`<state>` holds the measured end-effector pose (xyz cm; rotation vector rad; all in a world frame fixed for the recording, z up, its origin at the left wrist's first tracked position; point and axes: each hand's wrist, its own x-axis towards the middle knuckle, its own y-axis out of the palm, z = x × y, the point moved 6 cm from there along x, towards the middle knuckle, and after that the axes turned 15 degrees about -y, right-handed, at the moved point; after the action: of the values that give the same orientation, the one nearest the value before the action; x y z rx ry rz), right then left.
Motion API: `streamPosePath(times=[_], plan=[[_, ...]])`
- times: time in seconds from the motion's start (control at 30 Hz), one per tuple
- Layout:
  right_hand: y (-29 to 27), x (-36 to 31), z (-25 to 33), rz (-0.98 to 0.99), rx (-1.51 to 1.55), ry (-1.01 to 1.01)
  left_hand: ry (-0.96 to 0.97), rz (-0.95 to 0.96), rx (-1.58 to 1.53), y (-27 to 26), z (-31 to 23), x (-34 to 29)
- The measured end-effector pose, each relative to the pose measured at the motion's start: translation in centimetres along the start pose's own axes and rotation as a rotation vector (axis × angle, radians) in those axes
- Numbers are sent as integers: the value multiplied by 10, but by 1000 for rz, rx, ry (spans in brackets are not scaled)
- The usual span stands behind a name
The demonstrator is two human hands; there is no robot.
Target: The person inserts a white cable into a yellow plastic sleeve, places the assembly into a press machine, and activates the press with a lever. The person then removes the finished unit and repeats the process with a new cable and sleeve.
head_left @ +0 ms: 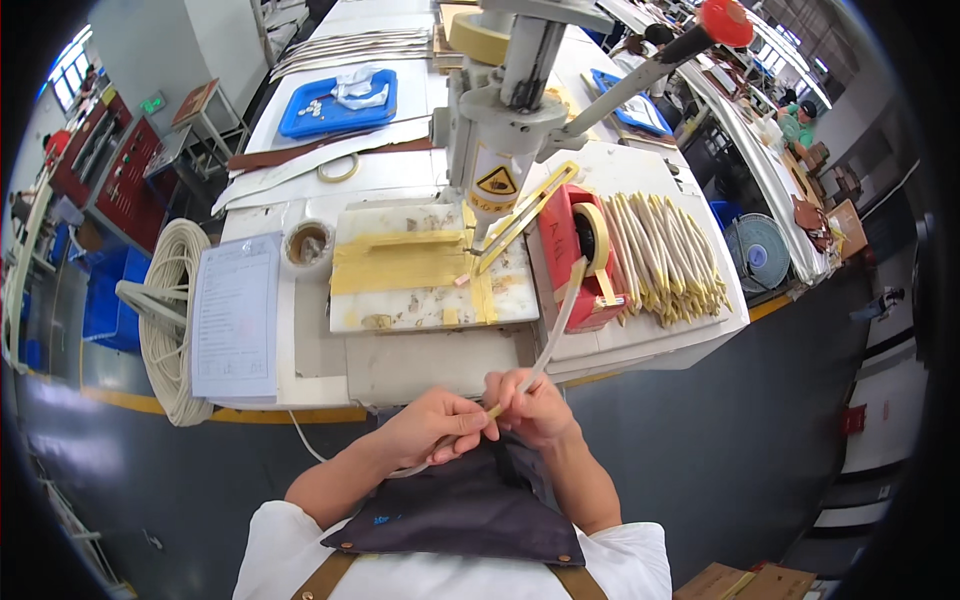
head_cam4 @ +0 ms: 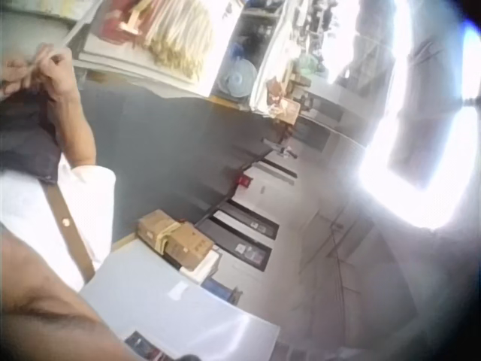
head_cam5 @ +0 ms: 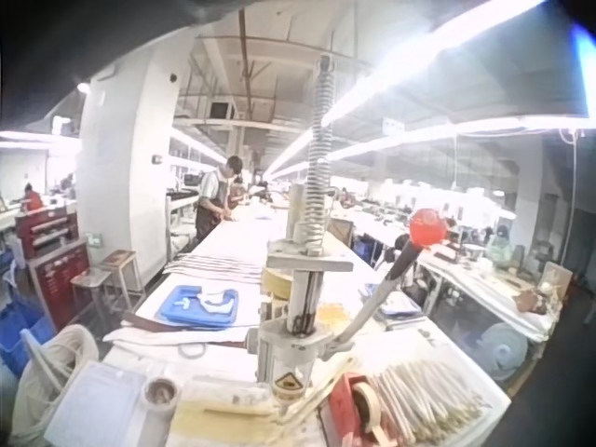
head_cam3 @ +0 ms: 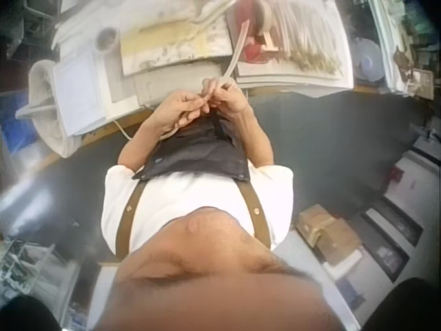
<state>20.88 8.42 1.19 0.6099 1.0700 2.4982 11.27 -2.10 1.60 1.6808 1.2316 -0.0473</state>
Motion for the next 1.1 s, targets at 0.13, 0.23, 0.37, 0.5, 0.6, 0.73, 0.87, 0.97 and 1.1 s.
streamPosePath(times=[0.13, 0.23, 0.37, 0.5, 0.6, 0.73, 0.87, 0.97, 1.1], plan=[[-20, 29, 38, -334, -559, -191, 171, -433, 174, -16, -8, -20], [-32, 52, 45, -354, -704, -176, 326, -632, 179, -30, -8, -35], [-53, 70, 46, -403, -727, -228, 543, -795, 263, -34, -21, -51], [-57, 99, 39, -430, -926, -265, 702, -915, 348, -47, -22, -65], [-70, 108, 45, -460, -1195, -277, 850, -1153, 736, -52, -37, -67], [-84, 115, 56, -495, -1512, -377, 934, -1293, 949, -41, -64, -60], [-87, 128, 57, -443, -1630, -370, 954, -1330, 970, -51, -74, -55], [-82, 143, 59, -427, -1642, -380, 977, -1365, 1008, -57, -84, -51], [-87, 157, 62, -416, -1712, -353, 1008, -1409, 1070, -66, -93, -42]])
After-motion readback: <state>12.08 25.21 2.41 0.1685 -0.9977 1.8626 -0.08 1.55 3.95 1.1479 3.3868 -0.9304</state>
